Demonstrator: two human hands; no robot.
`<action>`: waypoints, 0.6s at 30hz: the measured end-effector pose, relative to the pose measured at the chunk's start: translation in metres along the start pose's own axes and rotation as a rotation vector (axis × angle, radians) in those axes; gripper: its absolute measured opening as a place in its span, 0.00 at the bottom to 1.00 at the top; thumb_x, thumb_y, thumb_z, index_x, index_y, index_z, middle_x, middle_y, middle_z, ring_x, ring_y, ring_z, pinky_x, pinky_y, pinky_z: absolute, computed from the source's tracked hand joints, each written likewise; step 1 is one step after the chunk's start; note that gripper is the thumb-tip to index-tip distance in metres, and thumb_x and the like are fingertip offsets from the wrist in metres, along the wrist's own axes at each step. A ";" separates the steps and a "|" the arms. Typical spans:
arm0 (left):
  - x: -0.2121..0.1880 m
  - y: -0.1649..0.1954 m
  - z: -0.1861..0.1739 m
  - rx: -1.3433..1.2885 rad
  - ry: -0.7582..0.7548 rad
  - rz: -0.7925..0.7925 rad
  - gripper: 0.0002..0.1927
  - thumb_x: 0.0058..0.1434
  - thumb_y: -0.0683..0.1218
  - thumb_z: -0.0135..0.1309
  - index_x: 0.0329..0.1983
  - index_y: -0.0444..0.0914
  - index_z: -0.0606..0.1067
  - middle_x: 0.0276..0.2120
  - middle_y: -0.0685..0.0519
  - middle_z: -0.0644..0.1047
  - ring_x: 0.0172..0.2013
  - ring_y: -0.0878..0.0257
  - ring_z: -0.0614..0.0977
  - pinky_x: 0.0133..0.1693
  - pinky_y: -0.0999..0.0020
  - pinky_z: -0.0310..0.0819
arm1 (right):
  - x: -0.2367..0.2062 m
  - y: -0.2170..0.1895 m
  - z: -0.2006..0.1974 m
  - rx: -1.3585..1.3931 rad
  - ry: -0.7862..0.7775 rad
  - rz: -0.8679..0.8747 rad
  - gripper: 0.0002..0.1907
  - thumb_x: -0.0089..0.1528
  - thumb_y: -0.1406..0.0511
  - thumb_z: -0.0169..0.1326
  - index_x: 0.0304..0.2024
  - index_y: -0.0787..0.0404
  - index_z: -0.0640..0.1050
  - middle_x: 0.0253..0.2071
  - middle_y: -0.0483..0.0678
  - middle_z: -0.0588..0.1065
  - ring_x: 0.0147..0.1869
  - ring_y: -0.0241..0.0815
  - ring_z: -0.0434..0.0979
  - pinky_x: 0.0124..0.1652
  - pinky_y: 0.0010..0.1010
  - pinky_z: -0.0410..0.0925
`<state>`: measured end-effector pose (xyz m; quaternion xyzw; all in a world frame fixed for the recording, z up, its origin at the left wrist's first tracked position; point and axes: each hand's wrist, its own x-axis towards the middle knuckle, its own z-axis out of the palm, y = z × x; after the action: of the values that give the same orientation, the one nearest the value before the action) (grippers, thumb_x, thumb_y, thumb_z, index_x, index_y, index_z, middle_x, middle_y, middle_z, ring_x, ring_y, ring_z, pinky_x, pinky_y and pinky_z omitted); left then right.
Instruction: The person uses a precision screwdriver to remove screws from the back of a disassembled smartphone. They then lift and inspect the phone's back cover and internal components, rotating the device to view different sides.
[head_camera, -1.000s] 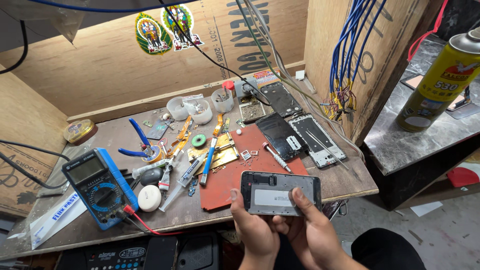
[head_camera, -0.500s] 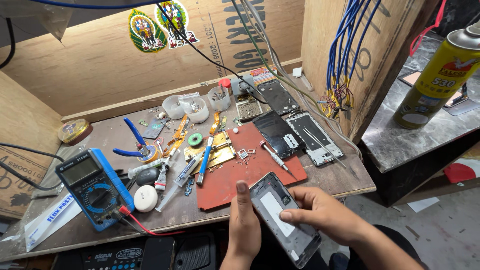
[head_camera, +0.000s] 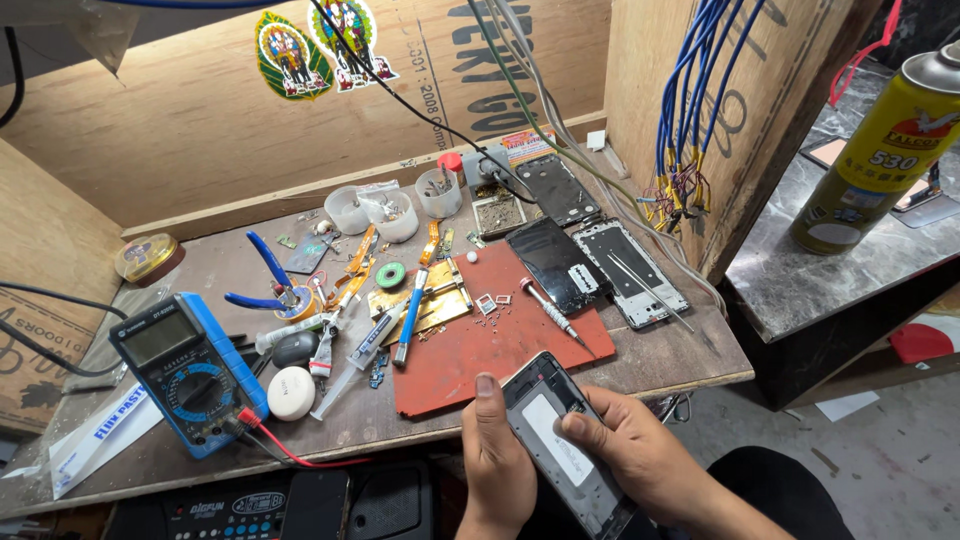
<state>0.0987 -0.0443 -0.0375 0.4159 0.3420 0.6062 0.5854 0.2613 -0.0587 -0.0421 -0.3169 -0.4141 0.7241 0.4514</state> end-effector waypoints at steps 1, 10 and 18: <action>-0.001 -0.002 0.001 -0.039 -0.001 -0.009 0.32 0.73 0.60 0.32 0.28 0.34 0.76 0.24 0.53 0.78 0.25 0.68 0.77 0.30 0.72 0.72 | -0.001 0.001 0.000 0.025 -0.009 0.001 0.22 0.64 0.57 0.56 0.51 0.69 0.77 0.38 0.47 0.81 0.38 0.31 0.79 0.39 0.25 0.73; -0.002 -0.007 0.006 -0.077 -0.018 0.022 0.34 0.75 0.63 0.33 0.27 0.35 0.74 0.23 0.53 0.77 0.26 0.67 0.77 0.30 0.71 0.72 | 0.002 0.001 -0.006 0.077 -0.053 0.038 0.21 0.64 0.57 0.57 0.50 0.69 0.77 0.38 0.48 0.80 0.38 0.32 0.79 0.40 0.25 0.73; 0.001 0.000 0.008 -0.175 0.031 -0.161 0.36 0.68 0.69 0.30 0.36 0.35 0.76 0.29 0.51 0.80 0.33 0.65 0.80 0.40 0.69 0.76 | 0.003 -0.001 0.004 0.012 0.034 0.010 0.20 0.66 0.58 0.54 0.52 0.69 0.77 0.36 0.47 0.80 0.35 0.31 0.77 0.36 0.24 0.71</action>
<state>0.1060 -0.0438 -0.0343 0.3250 0.3289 0.5912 0.6608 0.2574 -0.0570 -0.0395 -0.3287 -0.4003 0.7234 0.4566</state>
